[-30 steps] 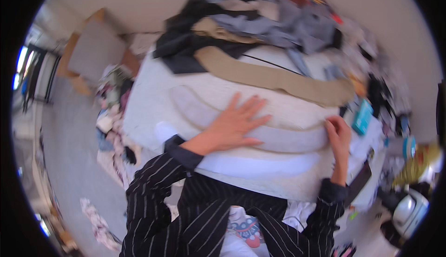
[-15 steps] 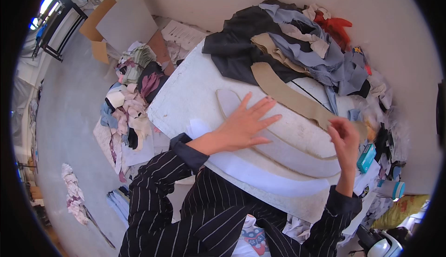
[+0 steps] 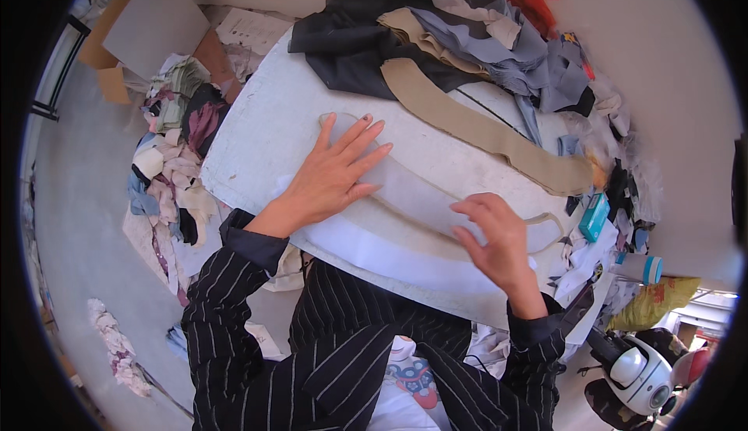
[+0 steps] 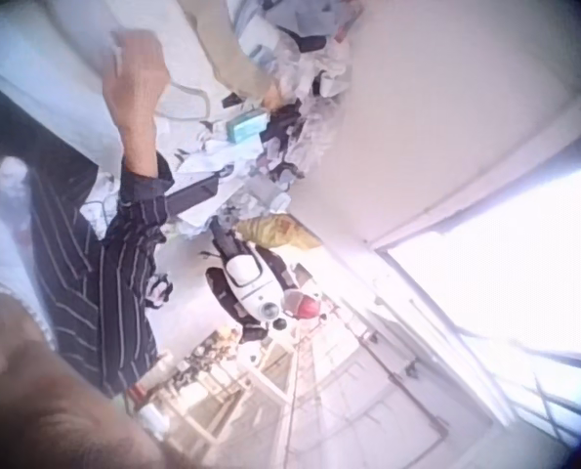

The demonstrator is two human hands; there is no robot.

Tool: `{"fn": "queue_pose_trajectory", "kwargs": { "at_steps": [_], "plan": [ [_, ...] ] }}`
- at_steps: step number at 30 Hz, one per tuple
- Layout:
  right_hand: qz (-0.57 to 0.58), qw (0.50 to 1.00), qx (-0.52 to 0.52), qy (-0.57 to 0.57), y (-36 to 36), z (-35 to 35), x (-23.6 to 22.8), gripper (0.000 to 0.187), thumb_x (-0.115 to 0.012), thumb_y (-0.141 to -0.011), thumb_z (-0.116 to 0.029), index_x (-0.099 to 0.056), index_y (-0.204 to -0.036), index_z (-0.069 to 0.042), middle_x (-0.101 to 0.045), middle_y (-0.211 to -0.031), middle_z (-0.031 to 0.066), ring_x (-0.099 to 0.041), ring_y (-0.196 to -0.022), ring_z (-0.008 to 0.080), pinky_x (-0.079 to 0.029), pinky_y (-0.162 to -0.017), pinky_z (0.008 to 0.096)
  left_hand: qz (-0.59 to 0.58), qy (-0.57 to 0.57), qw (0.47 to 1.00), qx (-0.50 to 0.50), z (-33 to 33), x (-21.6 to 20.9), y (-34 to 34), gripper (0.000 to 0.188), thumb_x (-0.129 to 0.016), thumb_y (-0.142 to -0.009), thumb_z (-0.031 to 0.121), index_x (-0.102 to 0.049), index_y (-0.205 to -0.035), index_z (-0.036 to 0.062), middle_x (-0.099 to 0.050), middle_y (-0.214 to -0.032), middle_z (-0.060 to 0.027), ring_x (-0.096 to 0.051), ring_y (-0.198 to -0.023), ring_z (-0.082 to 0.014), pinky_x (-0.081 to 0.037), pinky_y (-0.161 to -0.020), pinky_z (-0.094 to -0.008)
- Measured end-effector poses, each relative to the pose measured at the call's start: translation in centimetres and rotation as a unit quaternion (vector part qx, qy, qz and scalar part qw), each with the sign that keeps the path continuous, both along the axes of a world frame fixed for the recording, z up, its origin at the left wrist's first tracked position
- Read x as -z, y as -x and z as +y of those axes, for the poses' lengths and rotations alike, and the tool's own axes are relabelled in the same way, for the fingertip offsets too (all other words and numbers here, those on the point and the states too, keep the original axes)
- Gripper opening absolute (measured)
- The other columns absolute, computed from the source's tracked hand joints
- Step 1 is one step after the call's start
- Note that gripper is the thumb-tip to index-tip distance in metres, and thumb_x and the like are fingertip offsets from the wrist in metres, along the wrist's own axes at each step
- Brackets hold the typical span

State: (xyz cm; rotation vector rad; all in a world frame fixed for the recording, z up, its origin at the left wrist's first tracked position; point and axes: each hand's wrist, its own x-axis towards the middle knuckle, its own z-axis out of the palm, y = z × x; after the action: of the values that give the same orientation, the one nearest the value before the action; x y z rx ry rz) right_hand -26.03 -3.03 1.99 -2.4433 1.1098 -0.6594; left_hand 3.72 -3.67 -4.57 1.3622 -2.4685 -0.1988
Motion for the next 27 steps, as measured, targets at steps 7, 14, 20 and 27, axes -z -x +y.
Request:
{"fn": "queue_pose_trajectory", "kwargs": {
  "at_steps": [7,14,20,27],
  "plan": [
    [0.113,0.991,-0.064,0.012,-3.3,-0.2,2.1,0.044,-0.076,-0.075,-0.016,-0.061,-0.116,-0.013,-0.055,-0.114,0.0111,-0.052,-0.107,0.0298,-0.043,-0.082,0.0409,-0.011,-0.002,1.000,-0.011,-0.1,0.2,-0.2,0.066,-0.058,-0.090,0.047,-0.044,-0.146,0.0141,-0.027,-0.159,-0.0100,-0.021,-0.149,-0.0299,-0.008,-0.120,-0.0576],
    [0.139,0.988,-0.070,0.019,-2.3,0.5,2.9,0.037,-0.075,-0.077,-0.021,-0.062,-0.109,-0.012,-0.054,-0.113,0.0107,-0.050,-0.106,0.0296,-0.041,-0.082,0.0406,-0.024,-0.013,1.000,-0.014,0.5,0.2,-0.5,0.065,-0.061,-0.089,0.044,-0.045,-0.146,0.0176,-0.027,-0.159,-0.0132,-0.022,-0.148,-0.0315,-0.008,-0.120,-0.0571],
    [0.107,0.992,-0.059,0.009,-0.8,0.6,3.5,0.027,-0.075,-0.076,-0.021,-0.061,-0.096,-0.010,-0.053,-0.111,0.0106,-0.050,-0.105,0.0298,-0.041,-0.081,0.0414,-0.031,-0.049,0.998,-0.013,0.3,-0.3,-0.1,0.065,-0.066,-0.086,0.040,-0.049,-0.144,0.0185,-0.028,-0.158,-0.0163,-0.022,-0.148,-0.0342,-0.007,-0.120,-0.0568],
    [0.070,0.997,-0.009,-0.002,1.3,2.1,3.3,0.038,-0.078,-0.073,-0.017,-0.061,-0.106,-0.010,-0.056,-0.108,0.0089,-0.054,-0.102,0.0306,-0.046,-0.083,0.0412,-0.036,-0.068,0.997,0.003,0.6,-0.5,-0.2,0.062,-0.064,-0.084,0.036,-0.051,-0.142,0.0177,-0.027,-0.159,-0.0179,-0.022,-0.148,-0.0361,-0.005,-0.120,-0.0568]
  ]
}}
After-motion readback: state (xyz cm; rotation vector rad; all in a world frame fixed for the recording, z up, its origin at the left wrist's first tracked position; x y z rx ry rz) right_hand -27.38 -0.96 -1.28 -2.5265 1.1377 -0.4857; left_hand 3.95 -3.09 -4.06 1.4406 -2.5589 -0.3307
